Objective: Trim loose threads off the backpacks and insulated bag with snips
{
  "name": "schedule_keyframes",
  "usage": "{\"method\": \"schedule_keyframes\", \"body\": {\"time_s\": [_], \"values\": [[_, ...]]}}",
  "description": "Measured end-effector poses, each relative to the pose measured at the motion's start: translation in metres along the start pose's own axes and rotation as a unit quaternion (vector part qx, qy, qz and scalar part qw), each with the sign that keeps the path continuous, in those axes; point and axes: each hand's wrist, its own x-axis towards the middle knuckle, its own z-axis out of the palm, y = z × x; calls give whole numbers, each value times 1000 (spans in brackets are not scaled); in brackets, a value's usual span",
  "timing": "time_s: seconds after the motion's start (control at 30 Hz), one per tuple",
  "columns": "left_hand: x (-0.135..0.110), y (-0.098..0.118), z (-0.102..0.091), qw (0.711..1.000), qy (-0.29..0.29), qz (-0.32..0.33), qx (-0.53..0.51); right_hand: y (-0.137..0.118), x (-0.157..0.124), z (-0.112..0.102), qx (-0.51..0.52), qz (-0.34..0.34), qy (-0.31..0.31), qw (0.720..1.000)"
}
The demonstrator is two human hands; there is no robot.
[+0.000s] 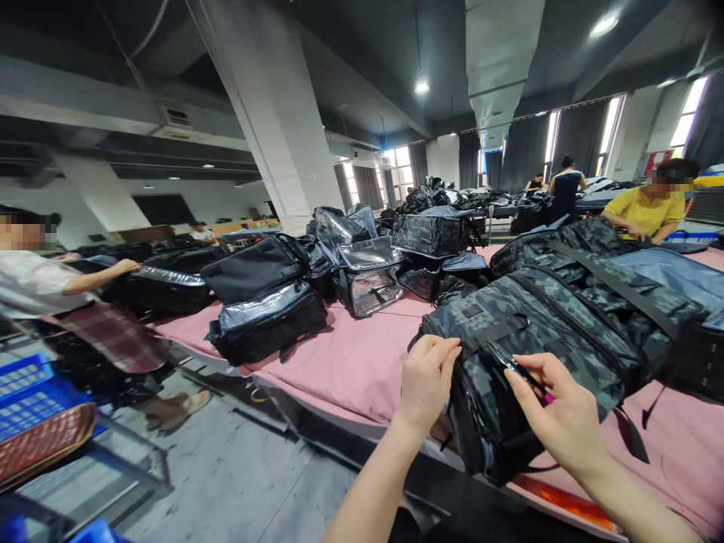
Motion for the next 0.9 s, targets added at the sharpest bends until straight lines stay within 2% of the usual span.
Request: {"method": "schedule_keyframes", "body": {"time_s": [0.13,0.2,0.33,0.47,0.6,0.8,0.9], "values": [[7,3,-2,995,-34,72,59,0,0,0,-9,-12,-4,1000],[6,3,0,992,-2,100,76,-1,0,0,-9,-20,-5,1000],[-4,1,10,984,106,116,89,-2,0,0,-13,-49,-16,999],[-10,0,18,980,140,114,85,-3,4,1,-54,-131,-16,990],[-10,1,19,987,118,80,73,-4,7,2,-137,-194,-13,971],[-6,2,16,993,41,34,102,0,6,7,-188,-203,-20,961],[-2,2,17,994,30,19,108,3,5,9,-195,-201,-23,960]]}}
